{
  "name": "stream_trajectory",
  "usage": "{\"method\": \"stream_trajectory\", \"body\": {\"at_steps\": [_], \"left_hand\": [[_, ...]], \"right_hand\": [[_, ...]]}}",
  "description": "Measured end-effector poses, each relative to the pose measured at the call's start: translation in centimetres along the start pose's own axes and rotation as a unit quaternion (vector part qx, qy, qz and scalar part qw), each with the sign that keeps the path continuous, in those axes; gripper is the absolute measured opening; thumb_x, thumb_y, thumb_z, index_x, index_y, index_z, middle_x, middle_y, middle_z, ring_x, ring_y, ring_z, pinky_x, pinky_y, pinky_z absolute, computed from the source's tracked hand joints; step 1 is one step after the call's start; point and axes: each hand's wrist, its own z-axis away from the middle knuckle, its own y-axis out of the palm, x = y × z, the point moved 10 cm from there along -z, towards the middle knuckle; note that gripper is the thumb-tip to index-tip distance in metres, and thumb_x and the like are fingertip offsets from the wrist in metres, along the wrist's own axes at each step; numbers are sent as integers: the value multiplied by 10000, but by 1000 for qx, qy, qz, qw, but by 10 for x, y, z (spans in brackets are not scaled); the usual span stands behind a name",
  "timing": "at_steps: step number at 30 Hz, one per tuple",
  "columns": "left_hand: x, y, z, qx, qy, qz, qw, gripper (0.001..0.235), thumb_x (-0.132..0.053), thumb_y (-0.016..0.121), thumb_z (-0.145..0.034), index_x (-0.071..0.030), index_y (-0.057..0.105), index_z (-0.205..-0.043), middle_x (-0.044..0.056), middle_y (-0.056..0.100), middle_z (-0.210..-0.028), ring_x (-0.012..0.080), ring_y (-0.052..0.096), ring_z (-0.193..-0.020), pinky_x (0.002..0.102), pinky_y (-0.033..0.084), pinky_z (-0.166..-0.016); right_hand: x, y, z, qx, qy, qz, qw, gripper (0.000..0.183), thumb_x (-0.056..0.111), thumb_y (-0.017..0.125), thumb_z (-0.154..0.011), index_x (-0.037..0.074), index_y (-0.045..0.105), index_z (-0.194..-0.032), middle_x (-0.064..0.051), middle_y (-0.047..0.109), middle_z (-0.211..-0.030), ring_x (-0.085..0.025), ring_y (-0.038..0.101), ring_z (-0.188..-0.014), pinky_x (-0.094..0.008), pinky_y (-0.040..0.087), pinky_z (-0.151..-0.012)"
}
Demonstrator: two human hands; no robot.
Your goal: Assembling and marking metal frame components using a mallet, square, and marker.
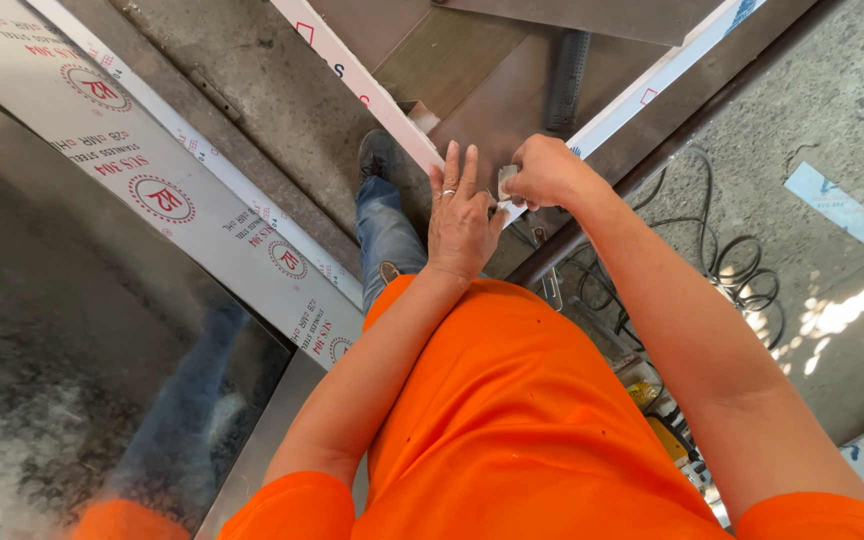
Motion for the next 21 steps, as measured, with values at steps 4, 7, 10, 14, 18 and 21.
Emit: {"method": "stream_trajectory", "body": {"at_steps": [4, 7, 10, 14, 18, 21], "left_hand": [[0, 0, 1, 1, -4, -5, 1000, 204, -189, 848, -757, -31, 723, -789, 224, 371, -1611, 416, 200, -1557, 621, 170, -1262], [-1, 1, 1, 12, -3, -7, 1000, 208, -195, 850, -756, -32, 723, -775, 222, 380, -1601, 413, 208, -1550, 620, 165, -1260], [-2, -3, 0, 1, 6, -8, 1000, 208, -196, 848, -763, -31, 726, -794, 220, 381, -1602, 417, 205, -1552, 618, 161, -1256], [-2, -2, 0, 7, -3, 1, 1000, 214, -200, 849, -757, -30, 722, -781, 221, 381, -1600, 409, 214, -1553, 611, 164, -1263], [-2, 0, 1, 3, -5, 4, 1000, 190, -187, 847, -755, -41, 727, -774, 213, 390, -1598, 403, 218, -1550, 611, 161, -1265], [0, -2, 1, -1, -6, 0, 1000, 192, -192, 849, -752, -45, 728, -772, 213, 395, -1594, 402, 222, -1550, 612, 159, -1265]], "right_hand": [[-5, 1, -3, -9, 2, -12, 1000, 183, 137, 730, -823, -41, 709, -792, -120, 735, -680, -189, 693, -541, -340, 564, -561], [-3, -1, -4, -10, -4, -15, 1000, 158, 122, 717, -821, -33, 715, -794, -112, 728, -667, -184, 684, -534, -330, 550, -541], [1, 0, -6, 26, 4, -13, 1000, 174, 113, 734, -807, -53, 700, -766, -111, 719, -663, -184, 659, -538, -349, 510, -503], [-6, 2, -9, 46, 27, -21, 998, 174, 106, 747, -794, -54, 702, -746, -121, 687, -648, -177, 604, -526, -337, 456, -474], [-8, 2, -11, 26, 34, -10, 999, 152, 99, 751, -778, -39, 689, -755, -95, 700, -644, -154, 641, -515, -318, 483, -460], [-6, 6, -13, 55, 33, -13, 998, 159, 86, 744, -783, -63, 702, -750, -105, 694, -651, -163, 622, -518, -328, 476, -460]]}}
